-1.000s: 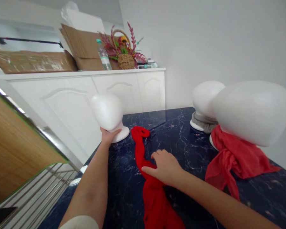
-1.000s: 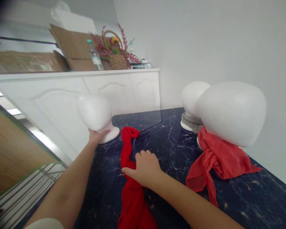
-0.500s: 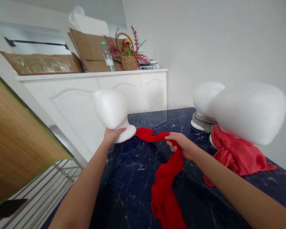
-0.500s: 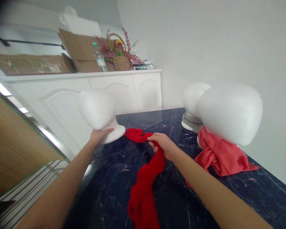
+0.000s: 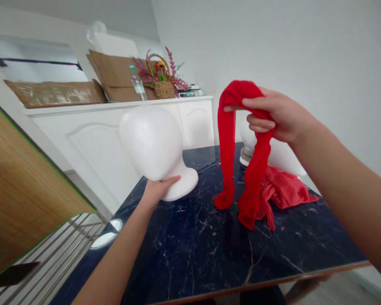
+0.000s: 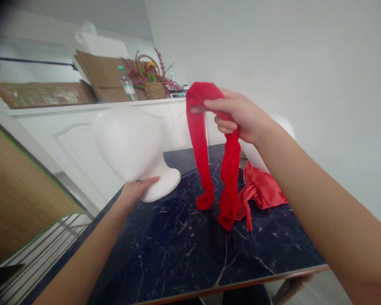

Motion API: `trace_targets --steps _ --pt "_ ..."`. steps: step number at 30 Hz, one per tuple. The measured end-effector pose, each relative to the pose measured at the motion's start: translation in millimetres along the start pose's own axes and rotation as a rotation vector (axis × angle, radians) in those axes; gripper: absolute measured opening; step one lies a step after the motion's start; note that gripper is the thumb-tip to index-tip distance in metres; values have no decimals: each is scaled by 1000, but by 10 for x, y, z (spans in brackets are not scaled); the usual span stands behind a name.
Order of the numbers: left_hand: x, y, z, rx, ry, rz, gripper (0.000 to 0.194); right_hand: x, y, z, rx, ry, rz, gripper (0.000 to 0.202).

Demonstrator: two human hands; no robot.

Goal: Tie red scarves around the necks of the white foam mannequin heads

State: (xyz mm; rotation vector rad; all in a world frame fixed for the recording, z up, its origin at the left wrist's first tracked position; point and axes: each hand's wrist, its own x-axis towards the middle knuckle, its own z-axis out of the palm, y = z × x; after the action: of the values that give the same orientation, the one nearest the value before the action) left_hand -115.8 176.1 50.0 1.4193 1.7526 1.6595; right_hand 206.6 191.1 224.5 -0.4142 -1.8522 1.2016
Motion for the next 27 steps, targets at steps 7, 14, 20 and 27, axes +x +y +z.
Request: trace_targets --steps 7,14,20,27 --pt "-469 20 449 -9 -111 -45 77 -129 -508 -197 -203 70 -60 24" --pt "-679 -75 831 -2 -210 33 82 -212 -774 -160 -386 307 -105 32" --pt "-817 -132 926 49 -170 55 82 -272 -787 -98 -195 99 -133 24" --pt "-1037 -127 968 97 -132 126 82 -305 -886 -78 -60 -28 -168 33"
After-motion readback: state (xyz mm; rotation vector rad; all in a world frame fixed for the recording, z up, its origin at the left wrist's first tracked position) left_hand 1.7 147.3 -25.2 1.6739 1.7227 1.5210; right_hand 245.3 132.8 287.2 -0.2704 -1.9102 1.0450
